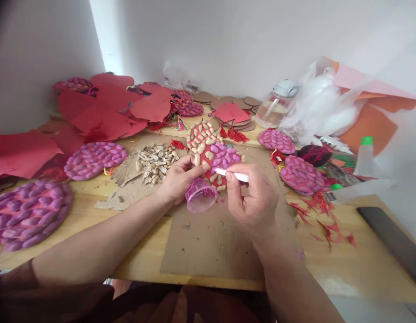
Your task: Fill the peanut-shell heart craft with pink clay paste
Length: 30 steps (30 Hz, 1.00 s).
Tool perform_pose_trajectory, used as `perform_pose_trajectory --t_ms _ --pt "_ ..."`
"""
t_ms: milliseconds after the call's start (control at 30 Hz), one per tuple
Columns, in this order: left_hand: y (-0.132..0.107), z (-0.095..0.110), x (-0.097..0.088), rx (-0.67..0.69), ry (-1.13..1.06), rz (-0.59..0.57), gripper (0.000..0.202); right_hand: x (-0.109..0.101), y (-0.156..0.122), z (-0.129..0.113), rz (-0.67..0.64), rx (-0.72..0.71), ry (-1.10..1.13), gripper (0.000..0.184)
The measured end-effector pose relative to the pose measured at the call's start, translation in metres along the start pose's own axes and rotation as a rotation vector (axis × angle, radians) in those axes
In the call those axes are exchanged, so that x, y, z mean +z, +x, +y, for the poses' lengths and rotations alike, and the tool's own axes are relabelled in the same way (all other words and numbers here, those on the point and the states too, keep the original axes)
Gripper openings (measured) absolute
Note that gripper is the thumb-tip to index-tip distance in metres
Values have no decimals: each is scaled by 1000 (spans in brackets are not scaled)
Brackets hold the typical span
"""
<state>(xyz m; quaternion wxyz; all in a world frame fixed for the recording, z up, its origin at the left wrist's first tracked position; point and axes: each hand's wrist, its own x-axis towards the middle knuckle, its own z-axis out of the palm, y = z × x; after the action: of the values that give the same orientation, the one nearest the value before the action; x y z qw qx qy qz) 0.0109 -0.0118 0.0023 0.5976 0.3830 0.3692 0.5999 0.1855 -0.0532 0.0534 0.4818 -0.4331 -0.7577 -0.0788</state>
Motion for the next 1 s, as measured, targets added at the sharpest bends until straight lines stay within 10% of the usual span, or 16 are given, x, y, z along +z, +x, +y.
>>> perform_pose_trajectory --t_ms 1000 --pt "1 0 -2 -32 -13 -6 37 -3 0 13 1 129 53 10"
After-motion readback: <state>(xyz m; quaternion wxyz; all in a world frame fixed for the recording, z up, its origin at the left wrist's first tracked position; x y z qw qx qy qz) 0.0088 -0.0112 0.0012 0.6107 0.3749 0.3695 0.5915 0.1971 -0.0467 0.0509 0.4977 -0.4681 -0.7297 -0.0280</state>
